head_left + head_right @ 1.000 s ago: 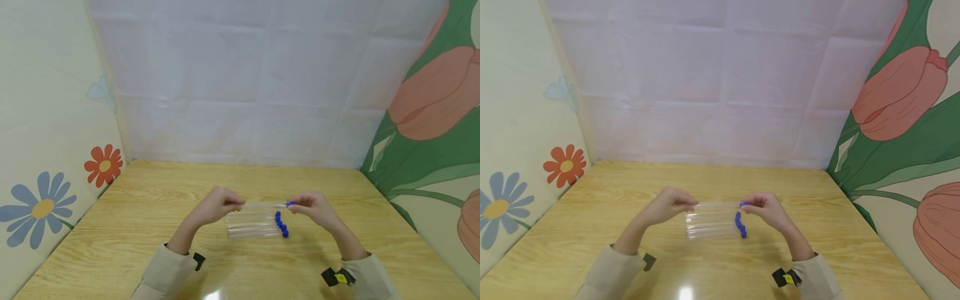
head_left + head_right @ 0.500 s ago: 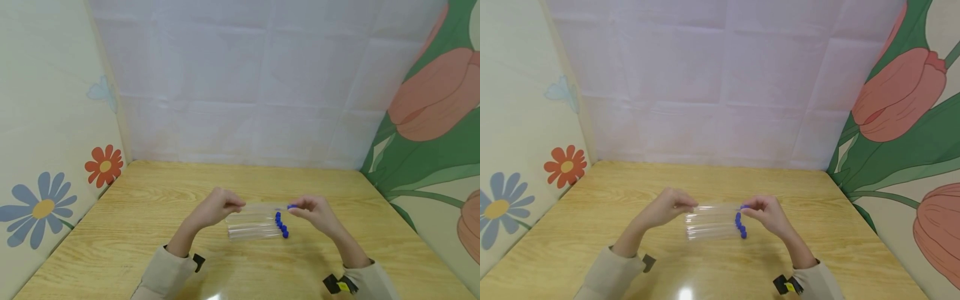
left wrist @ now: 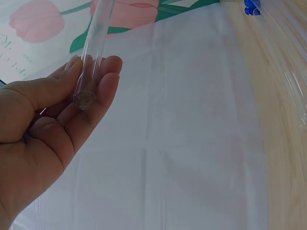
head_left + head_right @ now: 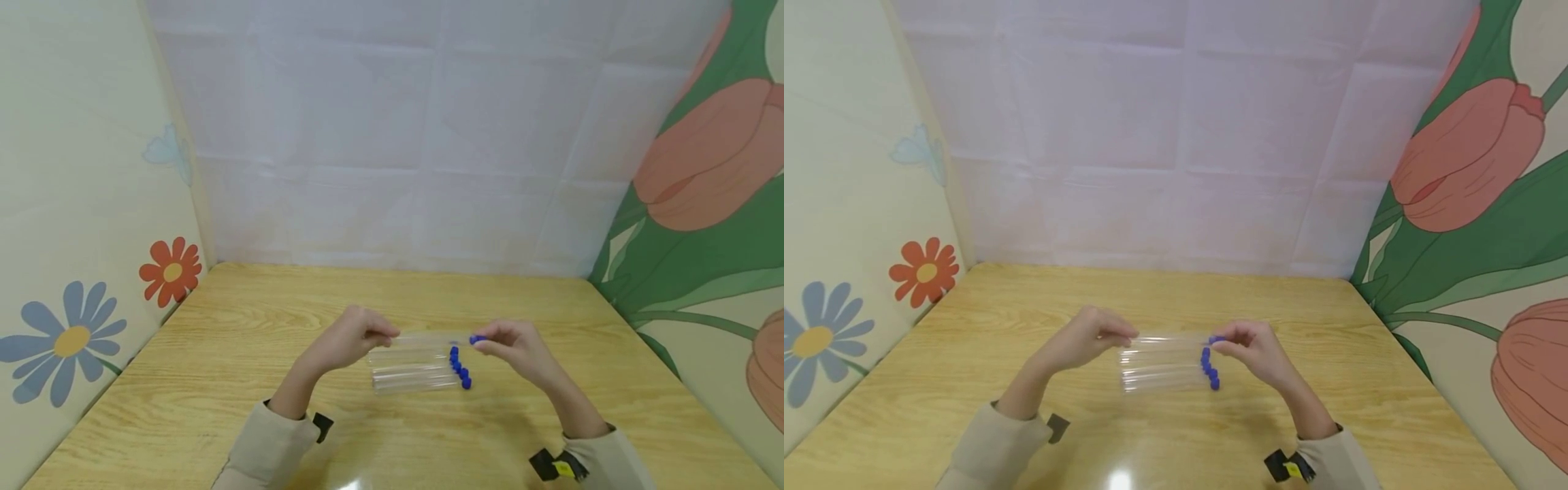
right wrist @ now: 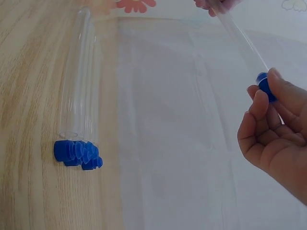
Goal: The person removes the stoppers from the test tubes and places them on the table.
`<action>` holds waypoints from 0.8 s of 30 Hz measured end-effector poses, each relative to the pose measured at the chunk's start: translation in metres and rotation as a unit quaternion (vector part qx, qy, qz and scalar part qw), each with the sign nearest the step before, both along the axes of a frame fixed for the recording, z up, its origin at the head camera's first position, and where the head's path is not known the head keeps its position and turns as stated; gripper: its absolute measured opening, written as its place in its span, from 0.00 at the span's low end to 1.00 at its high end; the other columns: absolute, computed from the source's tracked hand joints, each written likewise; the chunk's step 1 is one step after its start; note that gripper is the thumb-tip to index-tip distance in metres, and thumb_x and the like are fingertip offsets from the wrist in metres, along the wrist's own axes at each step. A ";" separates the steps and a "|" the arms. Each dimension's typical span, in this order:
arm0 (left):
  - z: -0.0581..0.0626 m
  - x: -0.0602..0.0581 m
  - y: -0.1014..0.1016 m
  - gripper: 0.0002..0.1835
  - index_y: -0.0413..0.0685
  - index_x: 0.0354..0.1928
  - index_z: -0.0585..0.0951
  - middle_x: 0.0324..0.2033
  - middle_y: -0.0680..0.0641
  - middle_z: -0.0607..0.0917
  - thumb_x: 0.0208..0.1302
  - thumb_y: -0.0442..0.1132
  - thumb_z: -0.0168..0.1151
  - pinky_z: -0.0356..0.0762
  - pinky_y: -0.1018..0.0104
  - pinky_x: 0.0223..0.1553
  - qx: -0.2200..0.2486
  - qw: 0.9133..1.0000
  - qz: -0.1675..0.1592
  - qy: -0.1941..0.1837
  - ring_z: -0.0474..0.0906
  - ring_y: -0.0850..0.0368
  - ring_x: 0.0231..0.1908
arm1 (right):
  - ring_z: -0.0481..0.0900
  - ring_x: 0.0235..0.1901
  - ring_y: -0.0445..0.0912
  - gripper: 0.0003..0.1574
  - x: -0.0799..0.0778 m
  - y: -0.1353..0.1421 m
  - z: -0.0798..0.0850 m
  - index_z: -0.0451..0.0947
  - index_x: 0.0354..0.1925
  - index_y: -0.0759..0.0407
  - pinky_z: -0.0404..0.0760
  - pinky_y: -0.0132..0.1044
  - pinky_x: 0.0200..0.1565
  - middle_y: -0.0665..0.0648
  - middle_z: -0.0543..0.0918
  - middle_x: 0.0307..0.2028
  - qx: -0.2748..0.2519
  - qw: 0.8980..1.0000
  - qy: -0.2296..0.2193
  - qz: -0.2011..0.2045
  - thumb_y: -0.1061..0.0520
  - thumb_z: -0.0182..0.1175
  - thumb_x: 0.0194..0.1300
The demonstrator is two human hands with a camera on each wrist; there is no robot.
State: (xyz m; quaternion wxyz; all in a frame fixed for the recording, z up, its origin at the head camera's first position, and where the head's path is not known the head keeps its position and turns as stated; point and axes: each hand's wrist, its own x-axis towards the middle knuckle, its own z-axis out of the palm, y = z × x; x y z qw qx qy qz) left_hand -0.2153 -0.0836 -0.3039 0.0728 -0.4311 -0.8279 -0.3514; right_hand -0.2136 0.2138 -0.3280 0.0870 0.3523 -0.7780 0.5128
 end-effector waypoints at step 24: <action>0.000 -0.001 -0.007 0.10 0.34 0.40 0.82 0.36 0.42 0.83 0.56 0.28 0.59 0.76 0.74 0.34 0.009 1.000 0.006 -0.012 0.80 0.56 0.35 | 0.80 0.30 0.46 0.07 0.000 0.006 0.002 0.76 0.36 0.73 0.79 0.34 0.32 0.52 0.81 0.31 0.009 0.998 -0.067 -0.010 0.69 0.58 0.57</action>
